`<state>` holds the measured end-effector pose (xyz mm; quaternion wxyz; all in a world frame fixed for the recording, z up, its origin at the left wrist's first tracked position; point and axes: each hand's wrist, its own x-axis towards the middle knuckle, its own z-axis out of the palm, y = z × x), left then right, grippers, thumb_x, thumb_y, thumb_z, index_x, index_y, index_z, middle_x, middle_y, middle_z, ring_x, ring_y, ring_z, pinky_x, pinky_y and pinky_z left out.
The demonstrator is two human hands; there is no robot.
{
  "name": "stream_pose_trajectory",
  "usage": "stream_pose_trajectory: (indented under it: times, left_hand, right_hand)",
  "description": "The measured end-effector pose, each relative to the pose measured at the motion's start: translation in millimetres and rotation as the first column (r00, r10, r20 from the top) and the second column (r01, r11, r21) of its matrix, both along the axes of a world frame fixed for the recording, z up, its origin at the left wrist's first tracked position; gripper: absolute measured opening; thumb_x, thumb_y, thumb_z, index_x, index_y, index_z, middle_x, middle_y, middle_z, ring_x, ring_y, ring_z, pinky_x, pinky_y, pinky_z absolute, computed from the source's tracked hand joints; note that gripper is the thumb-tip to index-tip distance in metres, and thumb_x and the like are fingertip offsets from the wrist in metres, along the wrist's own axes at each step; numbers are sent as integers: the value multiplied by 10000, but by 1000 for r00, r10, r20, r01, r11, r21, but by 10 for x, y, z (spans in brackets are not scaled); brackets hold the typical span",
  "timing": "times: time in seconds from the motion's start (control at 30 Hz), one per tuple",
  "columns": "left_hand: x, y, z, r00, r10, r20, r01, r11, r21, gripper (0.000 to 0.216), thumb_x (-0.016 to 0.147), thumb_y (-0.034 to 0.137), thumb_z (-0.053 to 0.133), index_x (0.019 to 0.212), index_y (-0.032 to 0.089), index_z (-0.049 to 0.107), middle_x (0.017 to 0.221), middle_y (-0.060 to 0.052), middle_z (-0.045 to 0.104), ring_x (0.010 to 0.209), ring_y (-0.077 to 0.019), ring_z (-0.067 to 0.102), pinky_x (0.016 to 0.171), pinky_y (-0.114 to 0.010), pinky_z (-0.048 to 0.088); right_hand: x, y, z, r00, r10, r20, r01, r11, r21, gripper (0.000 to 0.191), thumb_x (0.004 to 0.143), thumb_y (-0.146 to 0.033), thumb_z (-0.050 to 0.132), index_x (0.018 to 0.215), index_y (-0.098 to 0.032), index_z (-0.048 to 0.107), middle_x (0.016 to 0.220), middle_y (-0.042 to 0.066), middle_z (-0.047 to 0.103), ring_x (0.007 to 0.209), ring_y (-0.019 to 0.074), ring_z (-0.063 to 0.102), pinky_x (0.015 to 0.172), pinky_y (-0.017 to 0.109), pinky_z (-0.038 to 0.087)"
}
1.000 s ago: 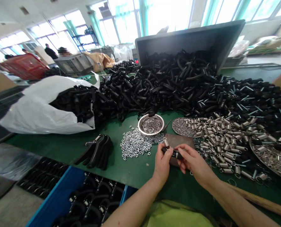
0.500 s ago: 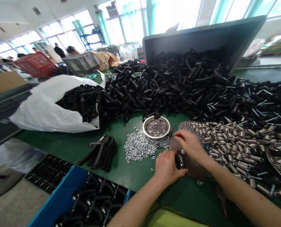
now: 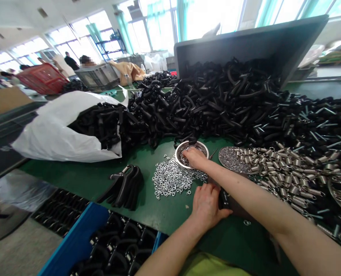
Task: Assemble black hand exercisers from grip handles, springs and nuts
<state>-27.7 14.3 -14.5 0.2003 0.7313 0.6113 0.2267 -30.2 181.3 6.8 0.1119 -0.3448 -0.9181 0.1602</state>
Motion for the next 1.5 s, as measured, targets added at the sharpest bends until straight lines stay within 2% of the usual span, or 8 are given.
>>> stream_pose_trajectory:
  times: [0.1, 0.23, 0.43, 0.73, 0.97, 1.1, 1.27, 1.5]
  left_hand:
    - [18, 3, 7, 996, 8, -90, -7, 1000, 9, 618, 613, 525, 719, 1113, 208, 541, 1097, -75, 564, 1009, -272, 485, 860, -413, 373]
    - [23, 10, 5, 991, 6, -137, -1, 999, 35, 607, 615, 532, 716, 1089, 192, 549, 1086, -74, 567, 993, -265, 491, 848, -403, 388]
    - [35, 19, -7, 987, -2, -163, 12, 998, 60, 547, 619, 503, 723, 1042, 196, 561, 1031, -65, 576, 962, -260, 498, 810, -392, 400]
    - [57, 23, -58, 988, 9, -153, 4, 997, 82, 575, 592, 505, 744, 1037, 193, 557, 1002, -64, 576, 942, -251, 504, 813, -385, 407]
    - [80, 5, -73, 987, 9, -163, 10, 993, 115, 598, 625, 498, 729, 1094, 186, 529, 1014, -67, 586, 939, -250, 509, 822, -392, 412]
    - [79, -7, -40, 979, -63, -196, 90, 988, 129, 678, 680, 458, 706, 1275, 274, 438, 1061, -50, 581, 963, -245, 506, 817, -386, 419]
    - [68, 3, -21, 969, -125, -212, 153, 980, 123, 543, 730, 484, 652, 1219, 293, 516, 1073, -51, 579, 985, -236, 506, 821, -373, 423]
    - [76, 7, -2, 970, -117, -215, 140, 986, 96, 641, 721, 460, 671, 1290, 281, 438, 1088, -50, 587, 991, -237, 512, 837, -378, 425]
  right_hand:
    - [185, -31, 75, 995, -39, -87, 37, 999, -26, 212, 805, -76, 499, 946, -151, 638, 991, 114, 637, 1005, 214, 542, 865, 325, 402]
    - [812, -289, 146, 975, -113, -193, 96, 991, -95, 170, 868, -174, 464, 946, -174, 616, 933, 43, 646, 877, 149, 577, 794, 274, 433]
    - [1662, -789, -89, 964, -152, -217, 124, 983, -137, 107, 829, -173, 537, 754, -183, 613, 826, 24, 629, 857, 161, 560, 785, 300, 431]
    - [1605, -1046, -223, 972, -153, -178, 168, 983, 69, 148, 857, -147, 487, 791, -167, 618, 806, 68, 606, 837, 201, 492, 723, 329, 384]
    - [1694, -1274, -248, 990, -137, -38, 142, 943, 301, 248, 895, -208, 447, 1051, -170, 636, 921, 94, 643, 867, 226, 492, 721, 366, 365]
    - [1911, -1072, -152, 966, -251, -57, 258, 943, 209, 262, 905, -218, 433, 1058, -208, 645, 987, 61, 649, 922, 193, 518, 812, 326, 402]
    - [2153, -490, -117, 906, -423, -16, 419, 890, 179, 254, 883, -198, 444, 960, -183, 686, 939, 76, 654, 929, 203, 529, 836, 318, 398]
    - [1925, 24, -289, 890, -448, 82, 432, 887, 160, 165, 831, -213, 536, 870, -190, 695, 937, 101, 633, 970, 224, 515, 807, 307, 389]
